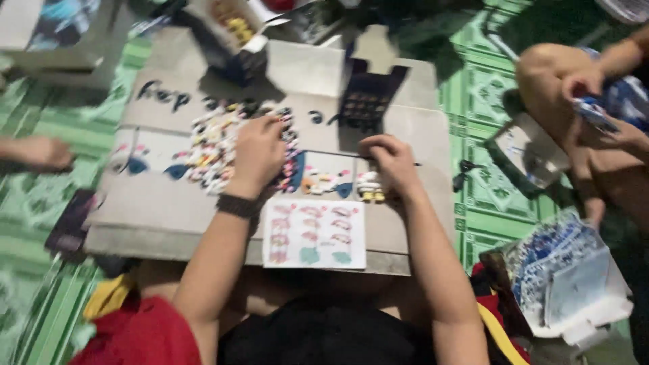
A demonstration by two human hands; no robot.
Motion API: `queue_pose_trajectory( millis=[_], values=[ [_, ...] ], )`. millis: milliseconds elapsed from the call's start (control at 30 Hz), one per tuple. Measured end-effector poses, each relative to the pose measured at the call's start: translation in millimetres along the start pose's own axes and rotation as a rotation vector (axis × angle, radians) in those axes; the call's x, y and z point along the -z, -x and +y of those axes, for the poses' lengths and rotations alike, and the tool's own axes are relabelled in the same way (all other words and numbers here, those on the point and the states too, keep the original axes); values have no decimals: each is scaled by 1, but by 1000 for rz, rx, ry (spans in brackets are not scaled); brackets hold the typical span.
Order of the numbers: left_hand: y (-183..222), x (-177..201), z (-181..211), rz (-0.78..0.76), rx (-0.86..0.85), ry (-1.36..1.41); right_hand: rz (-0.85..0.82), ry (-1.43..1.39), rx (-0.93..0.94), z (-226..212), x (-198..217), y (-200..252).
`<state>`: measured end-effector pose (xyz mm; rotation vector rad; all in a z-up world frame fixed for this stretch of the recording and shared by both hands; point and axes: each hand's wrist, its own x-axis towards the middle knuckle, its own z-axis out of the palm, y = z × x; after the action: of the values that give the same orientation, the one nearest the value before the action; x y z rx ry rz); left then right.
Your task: The person assembles small interlocking toy blocks by following a printed instruction manual.
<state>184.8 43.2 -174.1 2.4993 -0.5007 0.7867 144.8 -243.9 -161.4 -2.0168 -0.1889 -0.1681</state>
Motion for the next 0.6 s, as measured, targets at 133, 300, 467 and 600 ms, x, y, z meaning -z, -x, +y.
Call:
queue_pose_trajectory(
  millis=[133, 300, 467, 600],
  values=[
    [-1, 1, 1, -128, 31, 13, 81, -43, -36, -31, 4, 4],
    [-6, 12, -4, -22, 69, -2, 182, -138, -54, -54, 1, 10],
    [-2, 0, 9, -77, -86, -13, 218, -128, -39, -31, 4, 5],
    [-5, 1, 7, -80, -140, 55, 219, -114, -3, -13, 5, 1]
  ],
)
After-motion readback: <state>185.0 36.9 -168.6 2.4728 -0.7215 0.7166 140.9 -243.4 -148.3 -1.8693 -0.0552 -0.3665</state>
